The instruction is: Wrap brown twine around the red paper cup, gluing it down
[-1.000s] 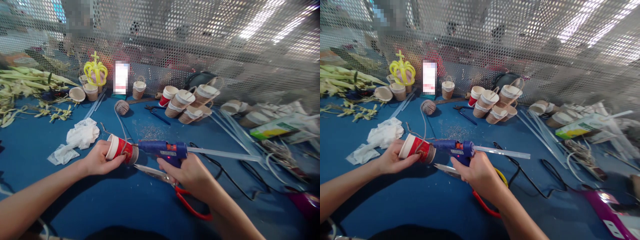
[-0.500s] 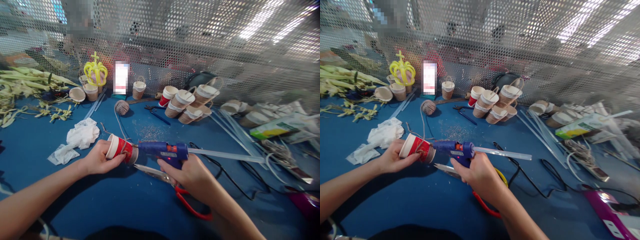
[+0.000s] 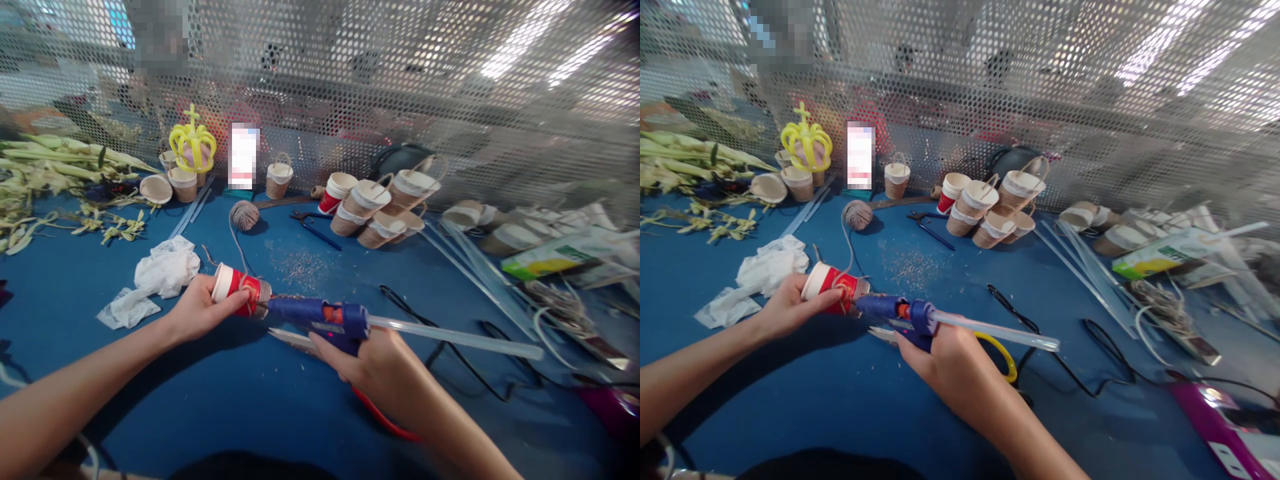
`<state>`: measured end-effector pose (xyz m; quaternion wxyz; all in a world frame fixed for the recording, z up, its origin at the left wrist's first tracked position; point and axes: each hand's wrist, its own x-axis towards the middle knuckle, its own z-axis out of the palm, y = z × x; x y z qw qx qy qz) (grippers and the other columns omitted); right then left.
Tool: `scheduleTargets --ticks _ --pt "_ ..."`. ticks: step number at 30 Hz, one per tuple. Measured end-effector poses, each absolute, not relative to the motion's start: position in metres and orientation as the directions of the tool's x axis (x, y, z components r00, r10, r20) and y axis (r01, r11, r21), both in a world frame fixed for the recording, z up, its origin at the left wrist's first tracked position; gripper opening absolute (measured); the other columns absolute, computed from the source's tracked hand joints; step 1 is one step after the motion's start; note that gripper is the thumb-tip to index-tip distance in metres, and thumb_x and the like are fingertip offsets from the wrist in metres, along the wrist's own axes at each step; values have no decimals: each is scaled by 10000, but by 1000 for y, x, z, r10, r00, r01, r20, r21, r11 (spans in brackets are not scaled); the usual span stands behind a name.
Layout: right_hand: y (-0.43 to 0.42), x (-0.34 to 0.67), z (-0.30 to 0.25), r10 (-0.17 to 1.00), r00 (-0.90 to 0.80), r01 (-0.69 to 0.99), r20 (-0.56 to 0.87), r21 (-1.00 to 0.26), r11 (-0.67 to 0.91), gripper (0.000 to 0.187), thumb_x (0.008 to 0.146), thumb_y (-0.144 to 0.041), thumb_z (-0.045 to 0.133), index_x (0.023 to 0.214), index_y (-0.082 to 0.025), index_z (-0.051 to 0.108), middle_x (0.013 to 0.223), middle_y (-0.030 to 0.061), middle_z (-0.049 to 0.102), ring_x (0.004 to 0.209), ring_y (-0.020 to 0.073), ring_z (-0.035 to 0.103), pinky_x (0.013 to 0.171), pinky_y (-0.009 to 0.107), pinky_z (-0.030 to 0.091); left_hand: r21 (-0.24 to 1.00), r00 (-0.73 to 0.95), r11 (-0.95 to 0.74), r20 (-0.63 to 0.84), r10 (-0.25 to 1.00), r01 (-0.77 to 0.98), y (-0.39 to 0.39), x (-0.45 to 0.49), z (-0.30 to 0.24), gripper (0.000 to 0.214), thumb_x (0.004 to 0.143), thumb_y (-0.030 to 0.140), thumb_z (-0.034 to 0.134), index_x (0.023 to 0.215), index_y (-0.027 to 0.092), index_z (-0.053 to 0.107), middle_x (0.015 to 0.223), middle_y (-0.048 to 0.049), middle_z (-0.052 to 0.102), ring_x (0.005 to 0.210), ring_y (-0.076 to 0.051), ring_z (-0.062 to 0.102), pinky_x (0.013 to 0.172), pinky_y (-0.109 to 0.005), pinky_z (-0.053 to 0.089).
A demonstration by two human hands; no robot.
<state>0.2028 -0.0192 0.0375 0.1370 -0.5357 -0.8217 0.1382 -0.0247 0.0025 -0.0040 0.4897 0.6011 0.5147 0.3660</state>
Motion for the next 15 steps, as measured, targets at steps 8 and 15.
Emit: scheduleTargets --ticks 8,15 --pt "-23 200 32 913 -393 813 108 -424 400 131 715 -322 545 676 -203 580 616 23 598 559 159 546 525 265 416 981 155 81 -110 982 179 4 -24 -4 257 689 354 584 602 112 591 526 8 553 459 -73 427 421 -172 339" --pt "-17 198 39 967 -253 799 -11 -566 202 79 695 -269 535 641 -214 550 537 30 583 495 171 542 480 286 440 961 176 -43 -6 984 274 2 -25 -5 281 724 342 548 566 111 573 471 17 497 412 -65 365 375 -177 290"
